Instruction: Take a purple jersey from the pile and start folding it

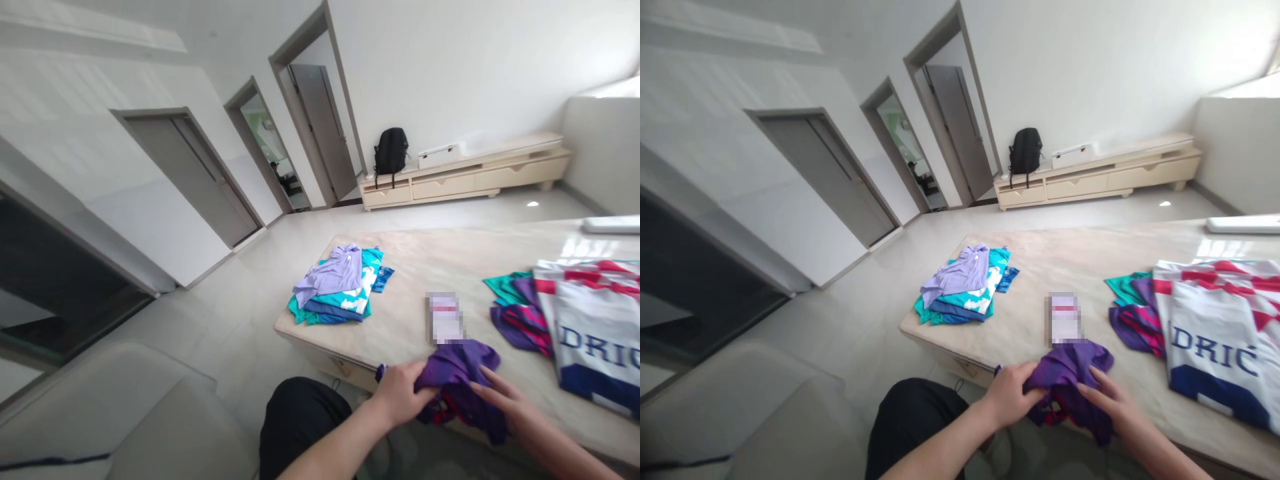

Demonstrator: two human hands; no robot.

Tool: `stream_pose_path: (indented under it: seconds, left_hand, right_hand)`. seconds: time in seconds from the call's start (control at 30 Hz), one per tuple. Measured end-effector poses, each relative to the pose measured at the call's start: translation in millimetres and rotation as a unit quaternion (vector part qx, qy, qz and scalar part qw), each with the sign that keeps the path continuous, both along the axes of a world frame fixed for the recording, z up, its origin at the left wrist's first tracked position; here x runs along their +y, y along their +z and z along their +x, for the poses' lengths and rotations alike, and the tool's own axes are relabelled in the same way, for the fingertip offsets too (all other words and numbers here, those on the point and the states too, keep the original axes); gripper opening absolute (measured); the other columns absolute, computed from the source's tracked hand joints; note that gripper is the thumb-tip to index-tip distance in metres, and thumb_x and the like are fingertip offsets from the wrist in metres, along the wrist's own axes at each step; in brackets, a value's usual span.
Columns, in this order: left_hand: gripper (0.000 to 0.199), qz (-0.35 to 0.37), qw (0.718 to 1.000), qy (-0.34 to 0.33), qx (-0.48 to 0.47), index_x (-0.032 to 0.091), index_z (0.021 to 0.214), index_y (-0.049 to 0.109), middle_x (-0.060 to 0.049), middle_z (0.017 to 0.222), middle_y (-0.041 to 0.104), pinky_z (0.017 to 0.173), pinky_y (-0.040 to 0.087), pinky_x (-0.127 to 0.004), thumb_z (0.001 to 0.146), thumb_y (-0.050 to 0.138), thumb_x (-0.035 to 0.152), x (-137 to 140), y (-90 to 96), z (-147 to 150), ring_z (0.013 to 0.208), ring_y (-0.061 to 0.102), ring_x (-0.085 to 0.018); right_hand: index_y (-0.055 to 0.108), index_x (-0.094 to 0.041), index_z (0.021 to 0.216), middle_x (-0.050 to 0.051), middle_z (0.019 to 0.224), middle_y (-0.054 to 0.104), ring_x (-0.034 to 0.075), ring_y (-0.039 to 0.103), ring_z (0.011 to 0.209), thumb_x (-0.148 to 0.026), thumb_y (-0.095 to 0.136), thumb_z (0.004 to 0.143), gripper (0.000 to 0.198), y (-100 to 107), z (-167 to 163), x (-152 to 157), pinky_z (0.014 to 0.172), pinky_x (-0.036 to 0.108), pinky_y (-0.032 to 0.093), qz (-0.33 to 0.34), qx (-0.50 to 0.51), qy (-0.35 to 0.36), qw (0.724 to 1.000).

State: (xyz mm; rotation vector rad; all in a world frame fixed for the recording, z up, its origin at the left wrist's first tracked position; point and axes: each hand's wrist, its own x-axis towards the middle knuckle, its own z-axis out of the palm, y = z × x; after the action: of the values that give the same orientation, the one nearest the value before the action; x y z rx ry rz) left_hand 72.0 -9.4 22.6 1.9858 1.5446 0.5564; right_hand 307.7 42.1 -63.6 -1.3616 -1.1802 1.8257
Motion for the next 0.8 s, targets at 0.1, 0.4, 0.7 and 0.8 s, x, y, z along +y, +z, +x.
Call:
stream_pose_path:
  seconds: [0.1, 0.4, 0.7, 0.8]
  left_hand:
    - [0.045, -0.038, 0.998, -0.016, -0.04, 0.018, 0.119, 0.065, -0.01, 0.111, 0.072, 0.089, 0.053, -0.035, 0.086, 0.066, 0.049, -2, -1.4, 17, 0.101, 0.068, -0.028]
    - [0.035, -0.118, 0.985, -0.05, -0.112, 0.015, 0.085, 0.073, -0.002, 0.079, 0.071, 0.068, 0.044, -0.024, 0.088, 0.066, 0.049, 43, 40.8, -25, 0.075, 0.062, -0.017]
    - [0.035, -0.127, 0.987, -0.014, -0.095, 0.016, 0.09, 0.073, -0.002, 0.074, 0.069, 0.064, 0.045, -0.024, 0.094, 0.056, 0.046, 34, 1.6, -19, 0.068, 0.061, -0.016]
    - [0.031, -0.174, 0.97, -0.15, -0.077, 0.022, 0.119, 0.07, -0.006, 0.11, 0.074, 0.085, 0.053, -0.03, 0.092, 0.061, 0.035, 17, -2.4, 2, 0.098, 0.068, -0.021]
  right_hand:
    - [0.069, -0.017, 0.105, 0.014, 0.105, 0.076, 0.035, 0.073, 0.098, -0.051, 0.08, 0.067, 0.052, 12, -23, 2, 0.085, 0.043, 0.06, -0.01, 0.09, 0.014, 0.996]
    - [0.069, -0.015, 0.114, 0.009, 0.111, 0.073, 0.026, 0.067, 0.1, -0.061, 0.069, 0.08, 0.057, 44, -21, -11, 0.088, 0.035, 0.054, 0.071, 0.025, 0.194, 0.978]
    - [0.069, -0.015, 0.071, 0.0, 0.062, 0.06, 0.013, 0.048, 0.054, -0.047, 0.067, 0.08, 0.034, 20, -15, -52, 0.053, 0.024, 0.037, 0.159, -0.216, 0.465, 0.844]
    - [0.074, -0.013, 0.092, 0.011, 0.086, 0.074, 0.021, 0.065, 0.072, -0.047, 0.059, 0.089, 0.037, 26, -17, -39, 0.066, 0.028, 0.047, 0.277, -0.256, 0.371, 0.849]
